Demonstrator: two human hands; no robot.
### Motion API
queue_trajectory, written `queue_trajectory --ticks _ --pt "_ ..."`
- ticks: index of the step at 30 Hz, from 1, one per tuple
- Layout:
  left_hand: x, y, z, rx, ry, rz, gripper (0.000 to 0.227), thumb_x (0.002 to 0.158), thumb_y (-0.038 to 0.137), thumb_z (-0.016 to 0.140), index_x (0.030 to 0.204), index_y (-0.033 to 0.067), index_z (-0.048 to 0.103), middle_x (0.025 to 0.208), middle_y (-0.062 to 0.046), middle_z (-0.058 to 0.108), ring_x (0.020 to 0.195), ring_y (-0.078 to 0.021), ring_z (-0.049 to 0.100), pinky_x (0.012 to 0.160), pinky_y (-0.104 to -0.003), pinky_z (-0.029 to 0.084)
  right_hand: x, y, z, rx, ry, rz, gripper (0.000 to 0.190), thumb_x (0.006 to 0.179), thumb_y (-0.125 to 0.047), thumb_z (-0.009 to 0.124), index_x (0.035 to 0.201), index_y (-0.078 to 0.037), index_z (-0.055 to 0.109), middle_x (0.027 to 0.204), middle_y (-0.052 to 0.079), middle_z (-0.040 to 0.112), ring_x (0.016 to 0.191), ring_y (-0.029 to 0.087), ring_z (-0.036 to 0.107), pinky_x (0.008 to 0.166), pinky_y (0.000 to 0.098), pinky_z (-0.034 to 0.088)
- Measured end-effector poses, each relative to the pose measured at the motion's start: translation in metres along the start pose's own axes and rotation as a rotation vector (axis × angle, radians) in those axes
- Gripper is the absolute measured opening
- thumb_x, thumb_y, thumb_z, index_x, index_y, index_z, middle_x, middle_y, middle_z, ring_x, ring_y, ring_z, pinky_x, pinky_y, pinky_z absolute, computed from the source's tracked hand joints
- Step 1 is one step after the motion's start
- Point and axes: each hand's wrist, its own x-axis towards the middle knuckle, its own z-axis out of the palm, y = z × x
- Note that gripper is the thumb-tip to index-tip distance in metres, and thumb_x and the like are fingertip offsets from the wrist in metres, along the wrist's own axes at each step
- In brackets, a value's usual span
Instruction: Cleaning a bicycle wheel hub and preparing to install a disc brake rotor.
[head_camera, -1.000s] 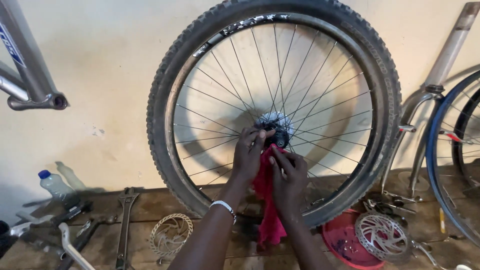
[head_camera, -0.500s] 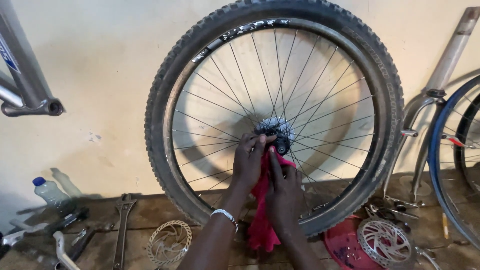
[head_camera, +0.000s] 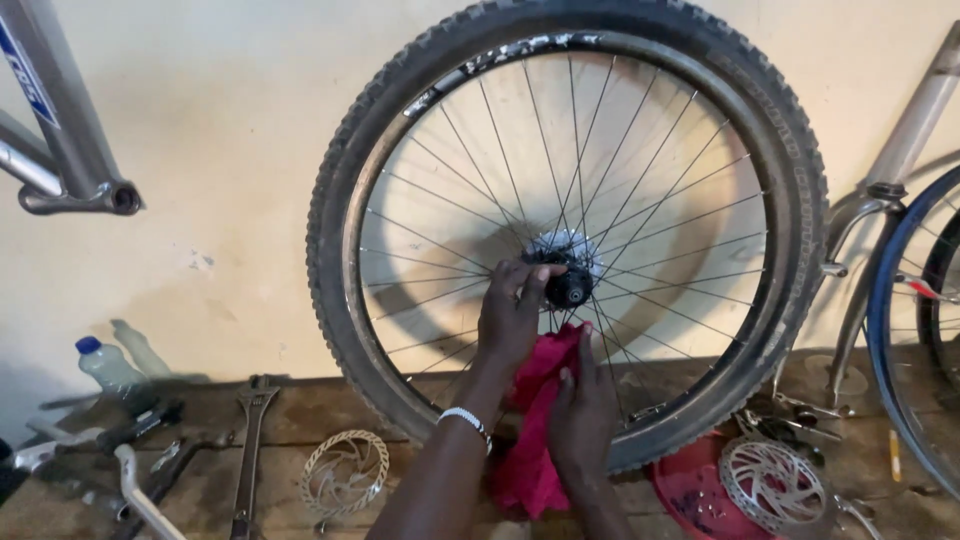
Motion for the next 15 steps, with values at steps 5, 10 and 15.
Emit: queue_trajectory --ticks 5,10,15 --pt "-0.012 0.001 0.002 -0.064 -0.006 -0.064 0.027 0.085 0.039 0.053 0.099 0.0234 0.069 0.118 -0.004 0.051 0.119 -0.0233 0.052 0.088 -0.038 0.052 -0.039 0.032 -0.003 0.115 -0.040 0.358 0.021 0.091 -0.008 0.044 0.108 -0.005 0.056 0.100 0.012 0.060 0.094 0.026 0.055 0.079 0.0380 0.046" --pt "-0.063 0.019 0.007 0.223 0.372 0.216 0.018 0.082 0.019 0.066 0.100 0.0162 0.063 0.122 -0.004 0.044 0.104 -0.0245 0.060 0.065 -0.038 0.060 -0.081 0.093 0.025 0.017 -0.246 0.193 0.027 0.074 -0.019 0.055 0.094 -0.007 0.069 0.092 0.015 0.070 0.086 0.032 0.062 0.076 0.0407 0.045" --pt "-0.143 -0.037 -0.008 0.126 0.497 -0.267 0.014 0.083 0.024 0.061 0.086 0.0118 0.066 0.096 -0.005 0.060 0.087 -0.0211 0.061 0.070 -0.033 0.055 -0.101 0.055 0.026 -0.058 -0.166 0.108 0.022 0.079 -0.029 0.056 0.078 -0.009 0.064 0.078 0.013 0.064 0.075 0.031 0.056 0.069 0.0414 0.040"
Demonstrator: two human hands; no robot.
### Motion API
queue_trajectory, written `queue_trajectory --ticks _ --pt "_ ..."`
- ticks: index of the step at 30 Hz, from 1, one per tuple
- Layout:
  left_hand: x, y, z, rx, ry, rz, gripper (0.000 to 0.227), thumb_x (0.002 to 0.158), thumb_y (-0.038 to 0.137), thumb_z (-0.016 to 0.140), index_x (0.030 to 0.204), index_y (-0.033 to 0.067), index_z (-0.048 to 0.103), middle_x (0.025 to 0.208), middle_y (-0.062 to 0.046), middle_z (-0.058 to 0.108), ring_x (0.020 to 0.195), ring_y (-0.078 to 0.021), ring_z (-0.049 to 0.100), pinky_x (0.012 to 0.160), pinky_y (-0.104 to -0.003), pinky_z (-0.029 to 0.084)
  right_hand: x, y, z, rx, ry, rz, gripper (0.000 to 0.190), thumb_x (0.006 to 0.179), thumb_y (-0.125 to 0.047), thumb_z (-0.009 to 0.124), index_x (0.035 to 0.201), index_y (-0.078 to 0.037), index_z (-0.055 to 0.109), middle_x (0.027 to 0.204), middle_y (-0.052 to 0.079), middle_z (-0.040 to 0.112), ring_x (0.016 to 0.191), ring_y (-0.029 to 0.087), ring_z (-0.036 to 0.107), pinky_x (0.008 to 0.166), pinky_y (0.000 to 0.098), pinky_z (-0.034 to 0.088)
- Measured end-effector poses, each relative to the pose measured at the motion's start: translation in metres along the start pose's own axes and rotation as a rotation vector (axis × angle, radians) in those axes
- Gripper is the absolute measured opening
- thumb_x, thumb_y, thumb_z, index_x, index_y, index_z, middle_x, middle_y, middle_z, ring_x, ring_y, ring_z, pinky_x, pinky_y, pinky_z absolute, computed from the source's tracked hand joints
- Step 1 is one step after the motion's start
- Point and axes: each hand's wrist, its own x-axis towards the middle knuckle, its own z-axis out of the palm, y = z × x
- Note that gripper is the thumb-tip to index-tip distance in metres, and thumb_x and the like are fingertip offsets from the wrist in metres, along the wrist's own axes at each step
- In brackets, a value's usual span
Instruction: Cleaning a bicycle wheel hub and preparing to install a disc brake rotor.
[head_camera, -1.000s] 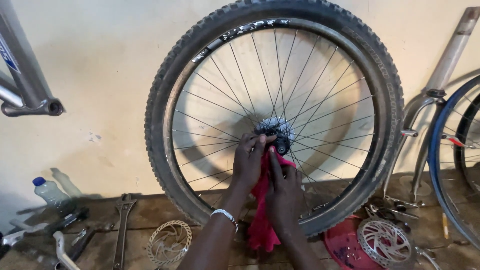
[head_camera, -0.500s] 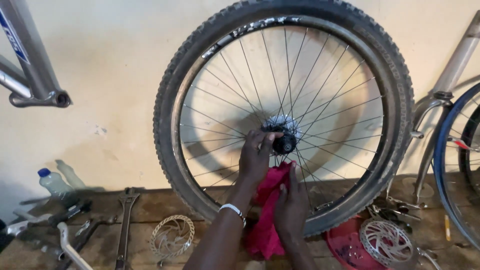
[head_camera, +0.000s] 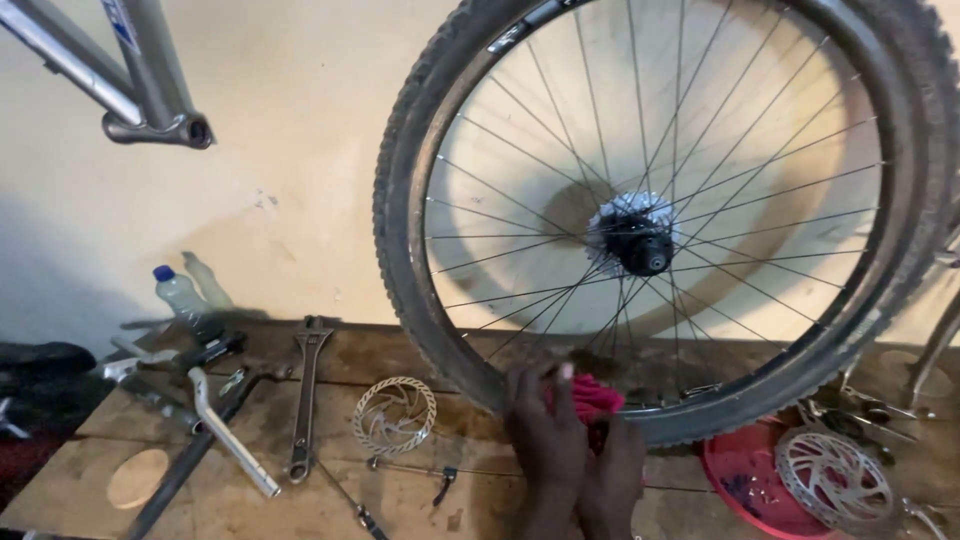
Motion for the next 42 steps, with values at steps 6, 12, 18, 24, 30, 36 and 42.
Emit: queue_trajectory --ticks 6,12,18,24,30,36,42 --pt "-0.011 -0.180 -0.019 -0.310 0.182 -0.749 0.040 0.091 0.034 0.045 0.081 0.0045 0.071 0.072 -0.011 0.070 0.066 -0.0214 0.064 0.064 -0.032 0.050 -0.029 0.002 0.054 0.107 -0.292 -0.126 0.022 0.080 -0.032 0.060 0.091 -0.015 0.070 0.087 0.005 0.069 0.083 0.021 0.065 0.076 0.0332 0.048" --pt "-0.005 -0.173 -0.039 -0.270 0.004 -0.672 0.021 0.077 0.025 0.063 0.080 0.0064 0.073 0.069 -0.006 0.066 0.061 -0.0132 0.058 0.056 -0.026 0.048 -0.040 0.063 0.104 -0.044 -0.466 -0.014 0.036 0.073 -0.028 0.058 0.106 -0.015 0.066 0.100 0.011 0.068 0.093 0.028 0.065 0.085 0.0371 0.049" --pt "0.057 -0.186 -0.110 0.468 -0.057 -0.097 0.023 0.065 0.004 0.059 0.085 0.0130 0.063 0.085 -0.007 0.062 0.085 -0.0269 0.055 0.079 -0.040 0.040 -0.035 0.020 0.096 -0.136 -0.452 0.083 0.023 0.075 -0.029 0.059 0.091 -0.016 0.070 0.092 0.006 0.069 0.089 0.025 0.065 0.082 0.0373 0.049" --pt "0.130 -0.207 -0.149 1.169 -0.420 -0.270 0.075 0.063 0.029 0.083 0.124 0.0127 0.042 0.128 -0.011 0.043 0.119 -0.0334 0.039 0.099 -0.045 0.035 -0.033 -0.027 0.118 -0.010 -0.535 0.090 0.018 0.069 -0.028 0.061 0.077 -0.015 0.070 0.074 0.005 0.075 0.072 0.021 0.069 0.069 0.0349 0.049" --pt "0.142 -0.229 -0.163 1.005 -0.296 -0.375 0.053 0.071 0.015 0.068 0.118 0.0105 0.042 0.125 -0.016 0.041 0.112 -0.0375 0.041 0.089 -0.049 0.040 -0.012 -0.033 0.190 0.026 -0.623 0.082 0.027 0.067 -0.020 0.056 0.090 -0.013 0.067 0.081 0.004 0.072 0.076 0.018 0.066 0.071 0.0333 0.048" --pt "0.166 -0.233 -0.181 0.779 -0.138 -0.643 0.038 0.080 0.017 0.055 0.115 0.0058 0.046 0.125 -0.020 0.042 0.104 -0.0399 0.051 0.083 -0.049 0.045 -0.009 -0.075 0.217 -0.035 -0.674 0.086 0.018 0.067 -0.021 0.064 0.082 -0.016 0.072 0.089 0.005 0.071 0.087 0.022 0.065 0.078 0.0350 0.048" --pt "0.181 -0.231 -0.196 0.621 -0.172 -0.730 0.047 0.076 0.023 0.056 0.117 0.0017 0.047 0.123 -0.023 0.047 0.106 -0.0436 0.052 0.089 -0.051 0.043 -0.008 -0.106 0.218 -0.404 -0.845 0.007 0.038 0.063 -0.016 0.076 0.100 -0.014 0.066 0.105 0.010 0.060 0.102 0.031 0.055 0.082 0.0434 0.049"
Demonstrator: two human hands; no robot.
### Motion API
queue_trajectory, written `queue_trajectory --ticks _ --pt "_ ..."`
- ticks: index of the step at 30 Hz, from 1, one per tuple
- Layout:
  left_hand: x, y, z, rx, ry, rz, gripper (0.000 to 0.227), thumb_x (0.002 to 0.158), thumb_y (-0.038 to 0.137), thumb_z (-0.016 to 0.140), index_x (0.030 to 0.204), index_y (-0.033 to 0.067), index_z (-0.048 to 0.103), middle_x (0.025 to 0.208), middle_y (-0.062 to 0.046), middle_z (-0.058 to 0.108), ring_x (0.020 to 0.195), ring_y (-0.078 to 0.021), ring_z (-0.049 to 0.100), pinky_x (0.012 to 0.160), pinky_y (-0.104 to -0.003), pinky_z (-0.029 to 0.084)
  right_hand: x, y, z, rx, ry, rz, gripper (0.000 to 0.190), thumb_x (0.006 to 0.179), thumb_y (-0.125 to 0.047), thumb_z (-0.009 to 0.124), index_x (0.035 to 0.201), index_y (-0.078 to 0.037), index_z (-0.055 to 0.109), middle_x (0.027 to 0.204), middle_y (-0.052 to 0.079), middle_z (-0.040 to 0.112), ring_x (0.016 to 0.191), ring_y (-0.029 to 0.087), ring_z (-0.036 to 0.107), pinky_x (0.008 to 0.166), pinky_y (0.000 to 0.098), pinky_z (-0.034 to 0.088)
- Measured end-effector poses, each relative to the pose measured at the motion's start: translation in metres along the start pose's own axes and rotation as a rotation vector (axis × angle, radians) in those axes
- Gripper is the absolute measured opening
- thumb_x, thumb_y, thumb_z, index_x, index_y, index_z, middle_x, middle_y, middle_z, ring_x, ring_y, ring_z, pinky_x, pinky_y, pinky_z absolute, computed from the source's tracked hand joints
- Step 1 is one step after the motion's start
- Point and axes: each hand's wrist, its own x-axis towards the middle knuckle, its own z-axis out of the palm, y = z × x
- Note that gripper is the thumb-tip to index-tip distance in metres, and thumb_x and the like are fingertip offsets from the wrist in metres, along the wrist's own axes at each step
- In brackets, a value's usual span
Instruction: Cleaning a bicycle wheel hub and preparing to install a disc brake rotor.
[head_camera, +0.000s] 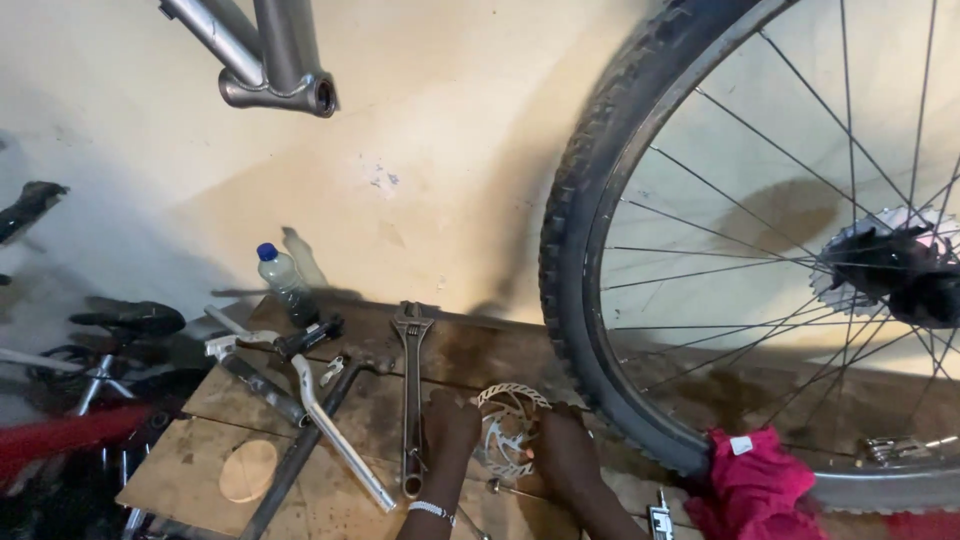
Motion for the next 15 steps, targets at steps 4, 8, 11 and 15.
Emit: queue_trajectory --ticks 4,8,11,15 --pt "-0.003 0.016 -0.010 0.018 0.004 -0.026 0.054 0.081 0.041 0.058 0.111 -0.0035 0.051 0.112 -0.025 0.059 0.099 -0.0437 0.060 0.079 -0.051 0.048 -0.006 -0.008 -0.005 0.069 0.083 -0.102 0.035 0.062 -0.005 0.068 0.096 -0.008 0.069 0.096 0.016 0.066 0.087 0.033 0.065 0.068 0.0433 0.054" --pt "-0.015 0.031 -0.023 -0.029 -0.028 0.103 0.053 0.081 0.048 0.054 0.061 0.0019 0.069 0.059 -0.014 0.066 0.058 -0.0289 0.063 0.056 -0.042 0.041 0.014 0.026 0.026 0.300 0.206 -0.195 0.010 0.052 -0.008 0.060 0.062 -0.011 0.058 0.074 0.006 0.069 0.071 0.022 0.062 0.064 0.0334 0.045" --pt "-0.016 0.038 -0.026 0.043 -0.070 -0.080 0.061 0.079 0.056 0.056 0.100 -0.0008 0.066 0.101 -0.021 0.067 0.088 -0.0393 0.066 0.065 -0.046 0.049 0.017 0.032 0.034 0.385 0.202 -0.104 0.041 0.065 -0.004 0.048 0.098 -0.009 0.071 0.094 0.009 0.073 0.084 0.022 0.070 0.072 0.0320 0.053" --pt "0.009 0.026 -0.018 -0.092 -0.112 -0.185 0.079 0.079 0.057 0.055 0.126 -0.0060 0.046 0.126 -0.023 0.054 0.109 -0.0400 0.058 0.082 -0.048 0.048 0.017 0.037 0.039 0.429 0.226 -0.068 0.035 0.063 -0.007 0.053 0.093 -0.014 0.070 0.088 0.004 0.073 0.081 0.020 0.068 0.072 0.0312 0.050"
